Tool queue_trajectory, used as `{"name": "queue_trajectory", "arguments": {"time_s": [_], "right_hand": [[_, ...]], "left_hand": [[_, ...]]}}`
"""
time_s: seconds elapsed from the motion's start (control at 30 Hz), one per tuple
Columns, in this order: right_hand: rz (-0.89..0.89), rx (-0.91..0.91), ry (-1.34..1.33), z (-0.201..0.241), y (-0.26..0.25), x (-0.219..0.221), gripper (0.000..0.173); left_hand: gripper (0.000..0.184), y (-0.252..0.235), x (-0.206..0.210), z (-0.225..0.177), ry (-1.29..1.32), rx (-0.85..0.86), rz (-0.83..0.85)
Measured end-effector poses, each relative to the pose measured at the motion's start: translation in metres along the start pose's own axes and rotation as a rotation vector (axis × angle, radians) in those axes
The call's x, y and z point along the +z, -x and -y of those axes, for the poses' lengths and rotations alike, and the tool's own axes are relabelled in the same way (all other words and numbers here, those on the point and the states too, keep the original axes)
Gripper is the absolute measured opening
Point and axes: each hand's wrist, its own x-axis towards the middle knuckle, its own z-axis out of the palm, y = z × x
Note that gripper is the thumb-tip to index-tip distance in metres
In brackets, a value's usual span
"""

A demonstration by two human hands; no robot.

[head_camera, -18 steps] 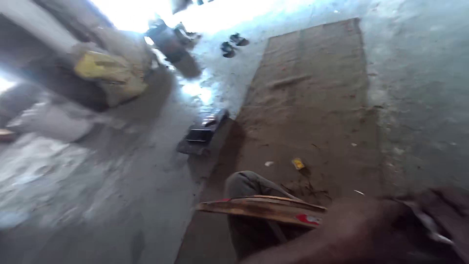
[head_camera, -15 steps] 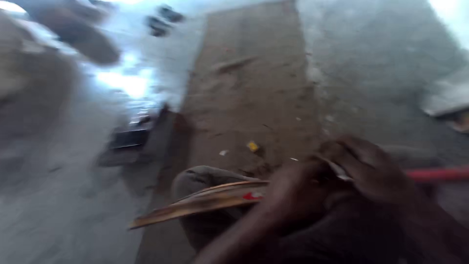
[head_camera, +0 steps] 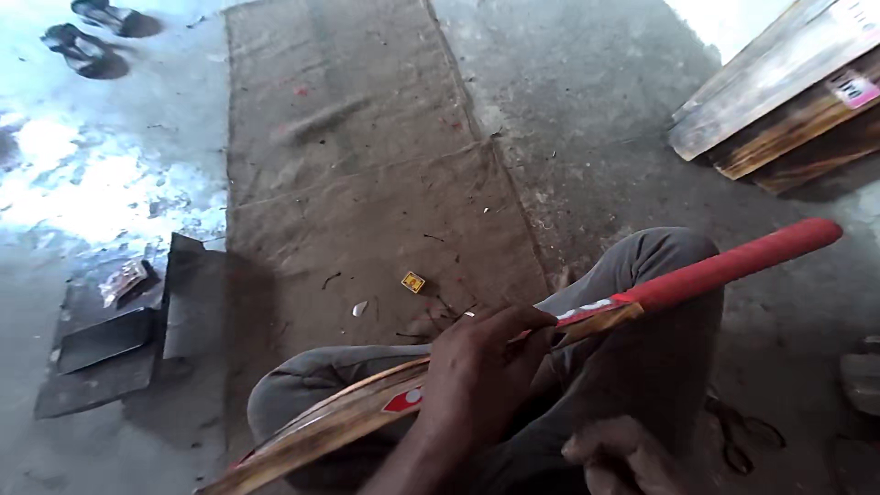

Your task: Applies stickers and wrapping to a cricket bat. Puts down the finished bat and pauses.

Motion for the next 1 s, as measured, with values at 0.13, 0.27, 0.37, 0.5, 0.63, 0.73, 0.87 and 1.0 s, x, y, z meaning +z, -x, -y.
{"name": "queue_trajectory", "arguments": {"time_s": [0.13,0.27,0.37,0.5,0.63,0.73,0.87,1.0], "right_hand": [[-0.142,0.305,-0.160,-0.031,0.014,-0.003,0.034],[-0.115,0.364,0.174,-0.048,0.000,-0.023,0.047],[-0.187,0.241,0.077,-0.055,-0.016,-0.019,0.040],[-0.250,0.228,-0.092,-0.036,-0.032,-0.004,0.021],[-0.204,0.147,0.024,-0.031,-0.029,-0.003,0.022],[-0.171,0.056,0.163,-0.020,-0.034,-0.009,0.020],[-0.100,-0.084,0.285,-0.011,-0.044,-0.016,0.021],[-0.063,-0.102,0.261,-0.010,-0.043,-0.019,0.021]], "left_hand": [[0.015,-0.002,0.004,0.001,-0.165,0.007,0.013],[0.014,-0.001,0.005,-0.001,-0.165,0.000,0.021],[0.013,0.003,0.006,-0.002,-0.132,-0.014,0.027],[0.011,0.001,0.006,-0.002,-0.057,0.015,-0.043],[0.012,0.006,0.002,-0.005,0.055,-0.013,-0.083],[0.016,0.010,0.001,-0.003,0.032,-0.011,-0.063],[0.012,0.014,0.006,-0.003,-0.027,0.020,-0.066],[0.010,0.011,0.005,-0.003,-0.041,0.026,-0.058]]}}
